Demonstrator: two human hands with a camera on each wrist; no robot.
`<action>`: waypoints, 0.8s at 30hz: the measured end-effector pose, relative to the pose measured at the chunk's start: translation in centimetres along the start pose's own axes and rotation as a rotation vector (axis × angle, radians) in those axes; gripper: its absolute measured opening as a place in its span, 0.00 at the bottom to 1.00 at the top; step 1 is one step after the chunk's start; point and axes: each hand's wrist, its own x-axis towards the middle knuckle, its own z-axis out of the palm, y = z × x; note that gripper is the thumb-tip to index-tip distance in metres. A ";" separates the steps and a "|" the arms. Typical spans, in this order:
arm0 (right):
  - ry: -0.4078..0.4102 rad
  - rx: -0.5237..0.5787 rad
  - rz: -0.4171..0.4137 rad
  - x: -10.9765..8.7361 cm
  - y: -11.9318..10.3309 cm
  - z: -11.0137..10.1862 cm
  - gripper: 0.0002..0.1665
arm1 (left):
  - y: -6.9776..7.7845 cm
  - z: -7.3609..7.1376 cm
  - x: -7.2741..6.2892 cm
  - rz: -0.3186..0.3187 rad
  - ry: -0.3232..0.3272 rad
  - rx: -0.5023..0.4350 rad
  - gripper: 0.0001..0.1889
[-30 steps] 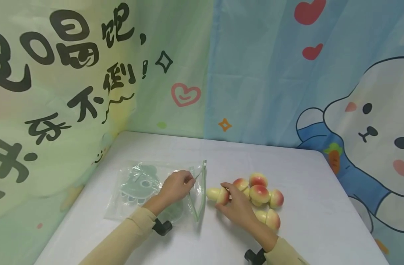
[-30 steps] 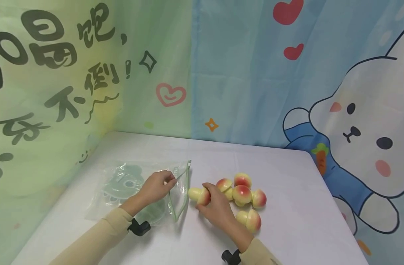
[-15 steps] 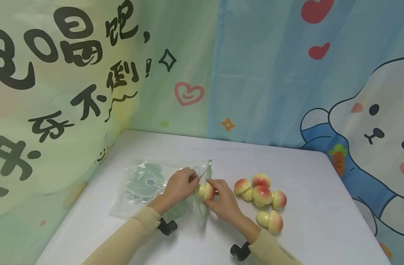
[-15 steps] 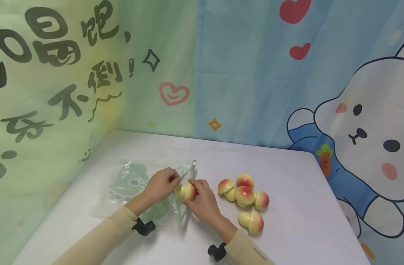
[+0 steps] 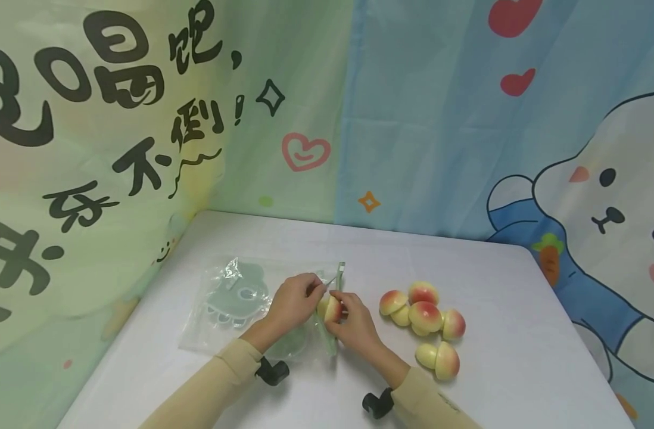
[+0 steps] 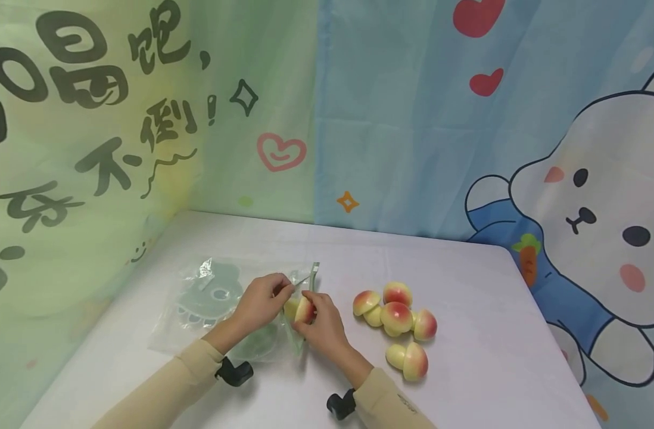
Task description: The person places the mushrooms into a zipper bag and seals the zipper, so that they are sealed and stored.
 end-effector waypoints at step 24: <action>0.008 0.007 -0.030 -0.1 0.7 0.4 0.35 | -0.4 0.4 0.1 -0.077 -0.047 -0.126 0.09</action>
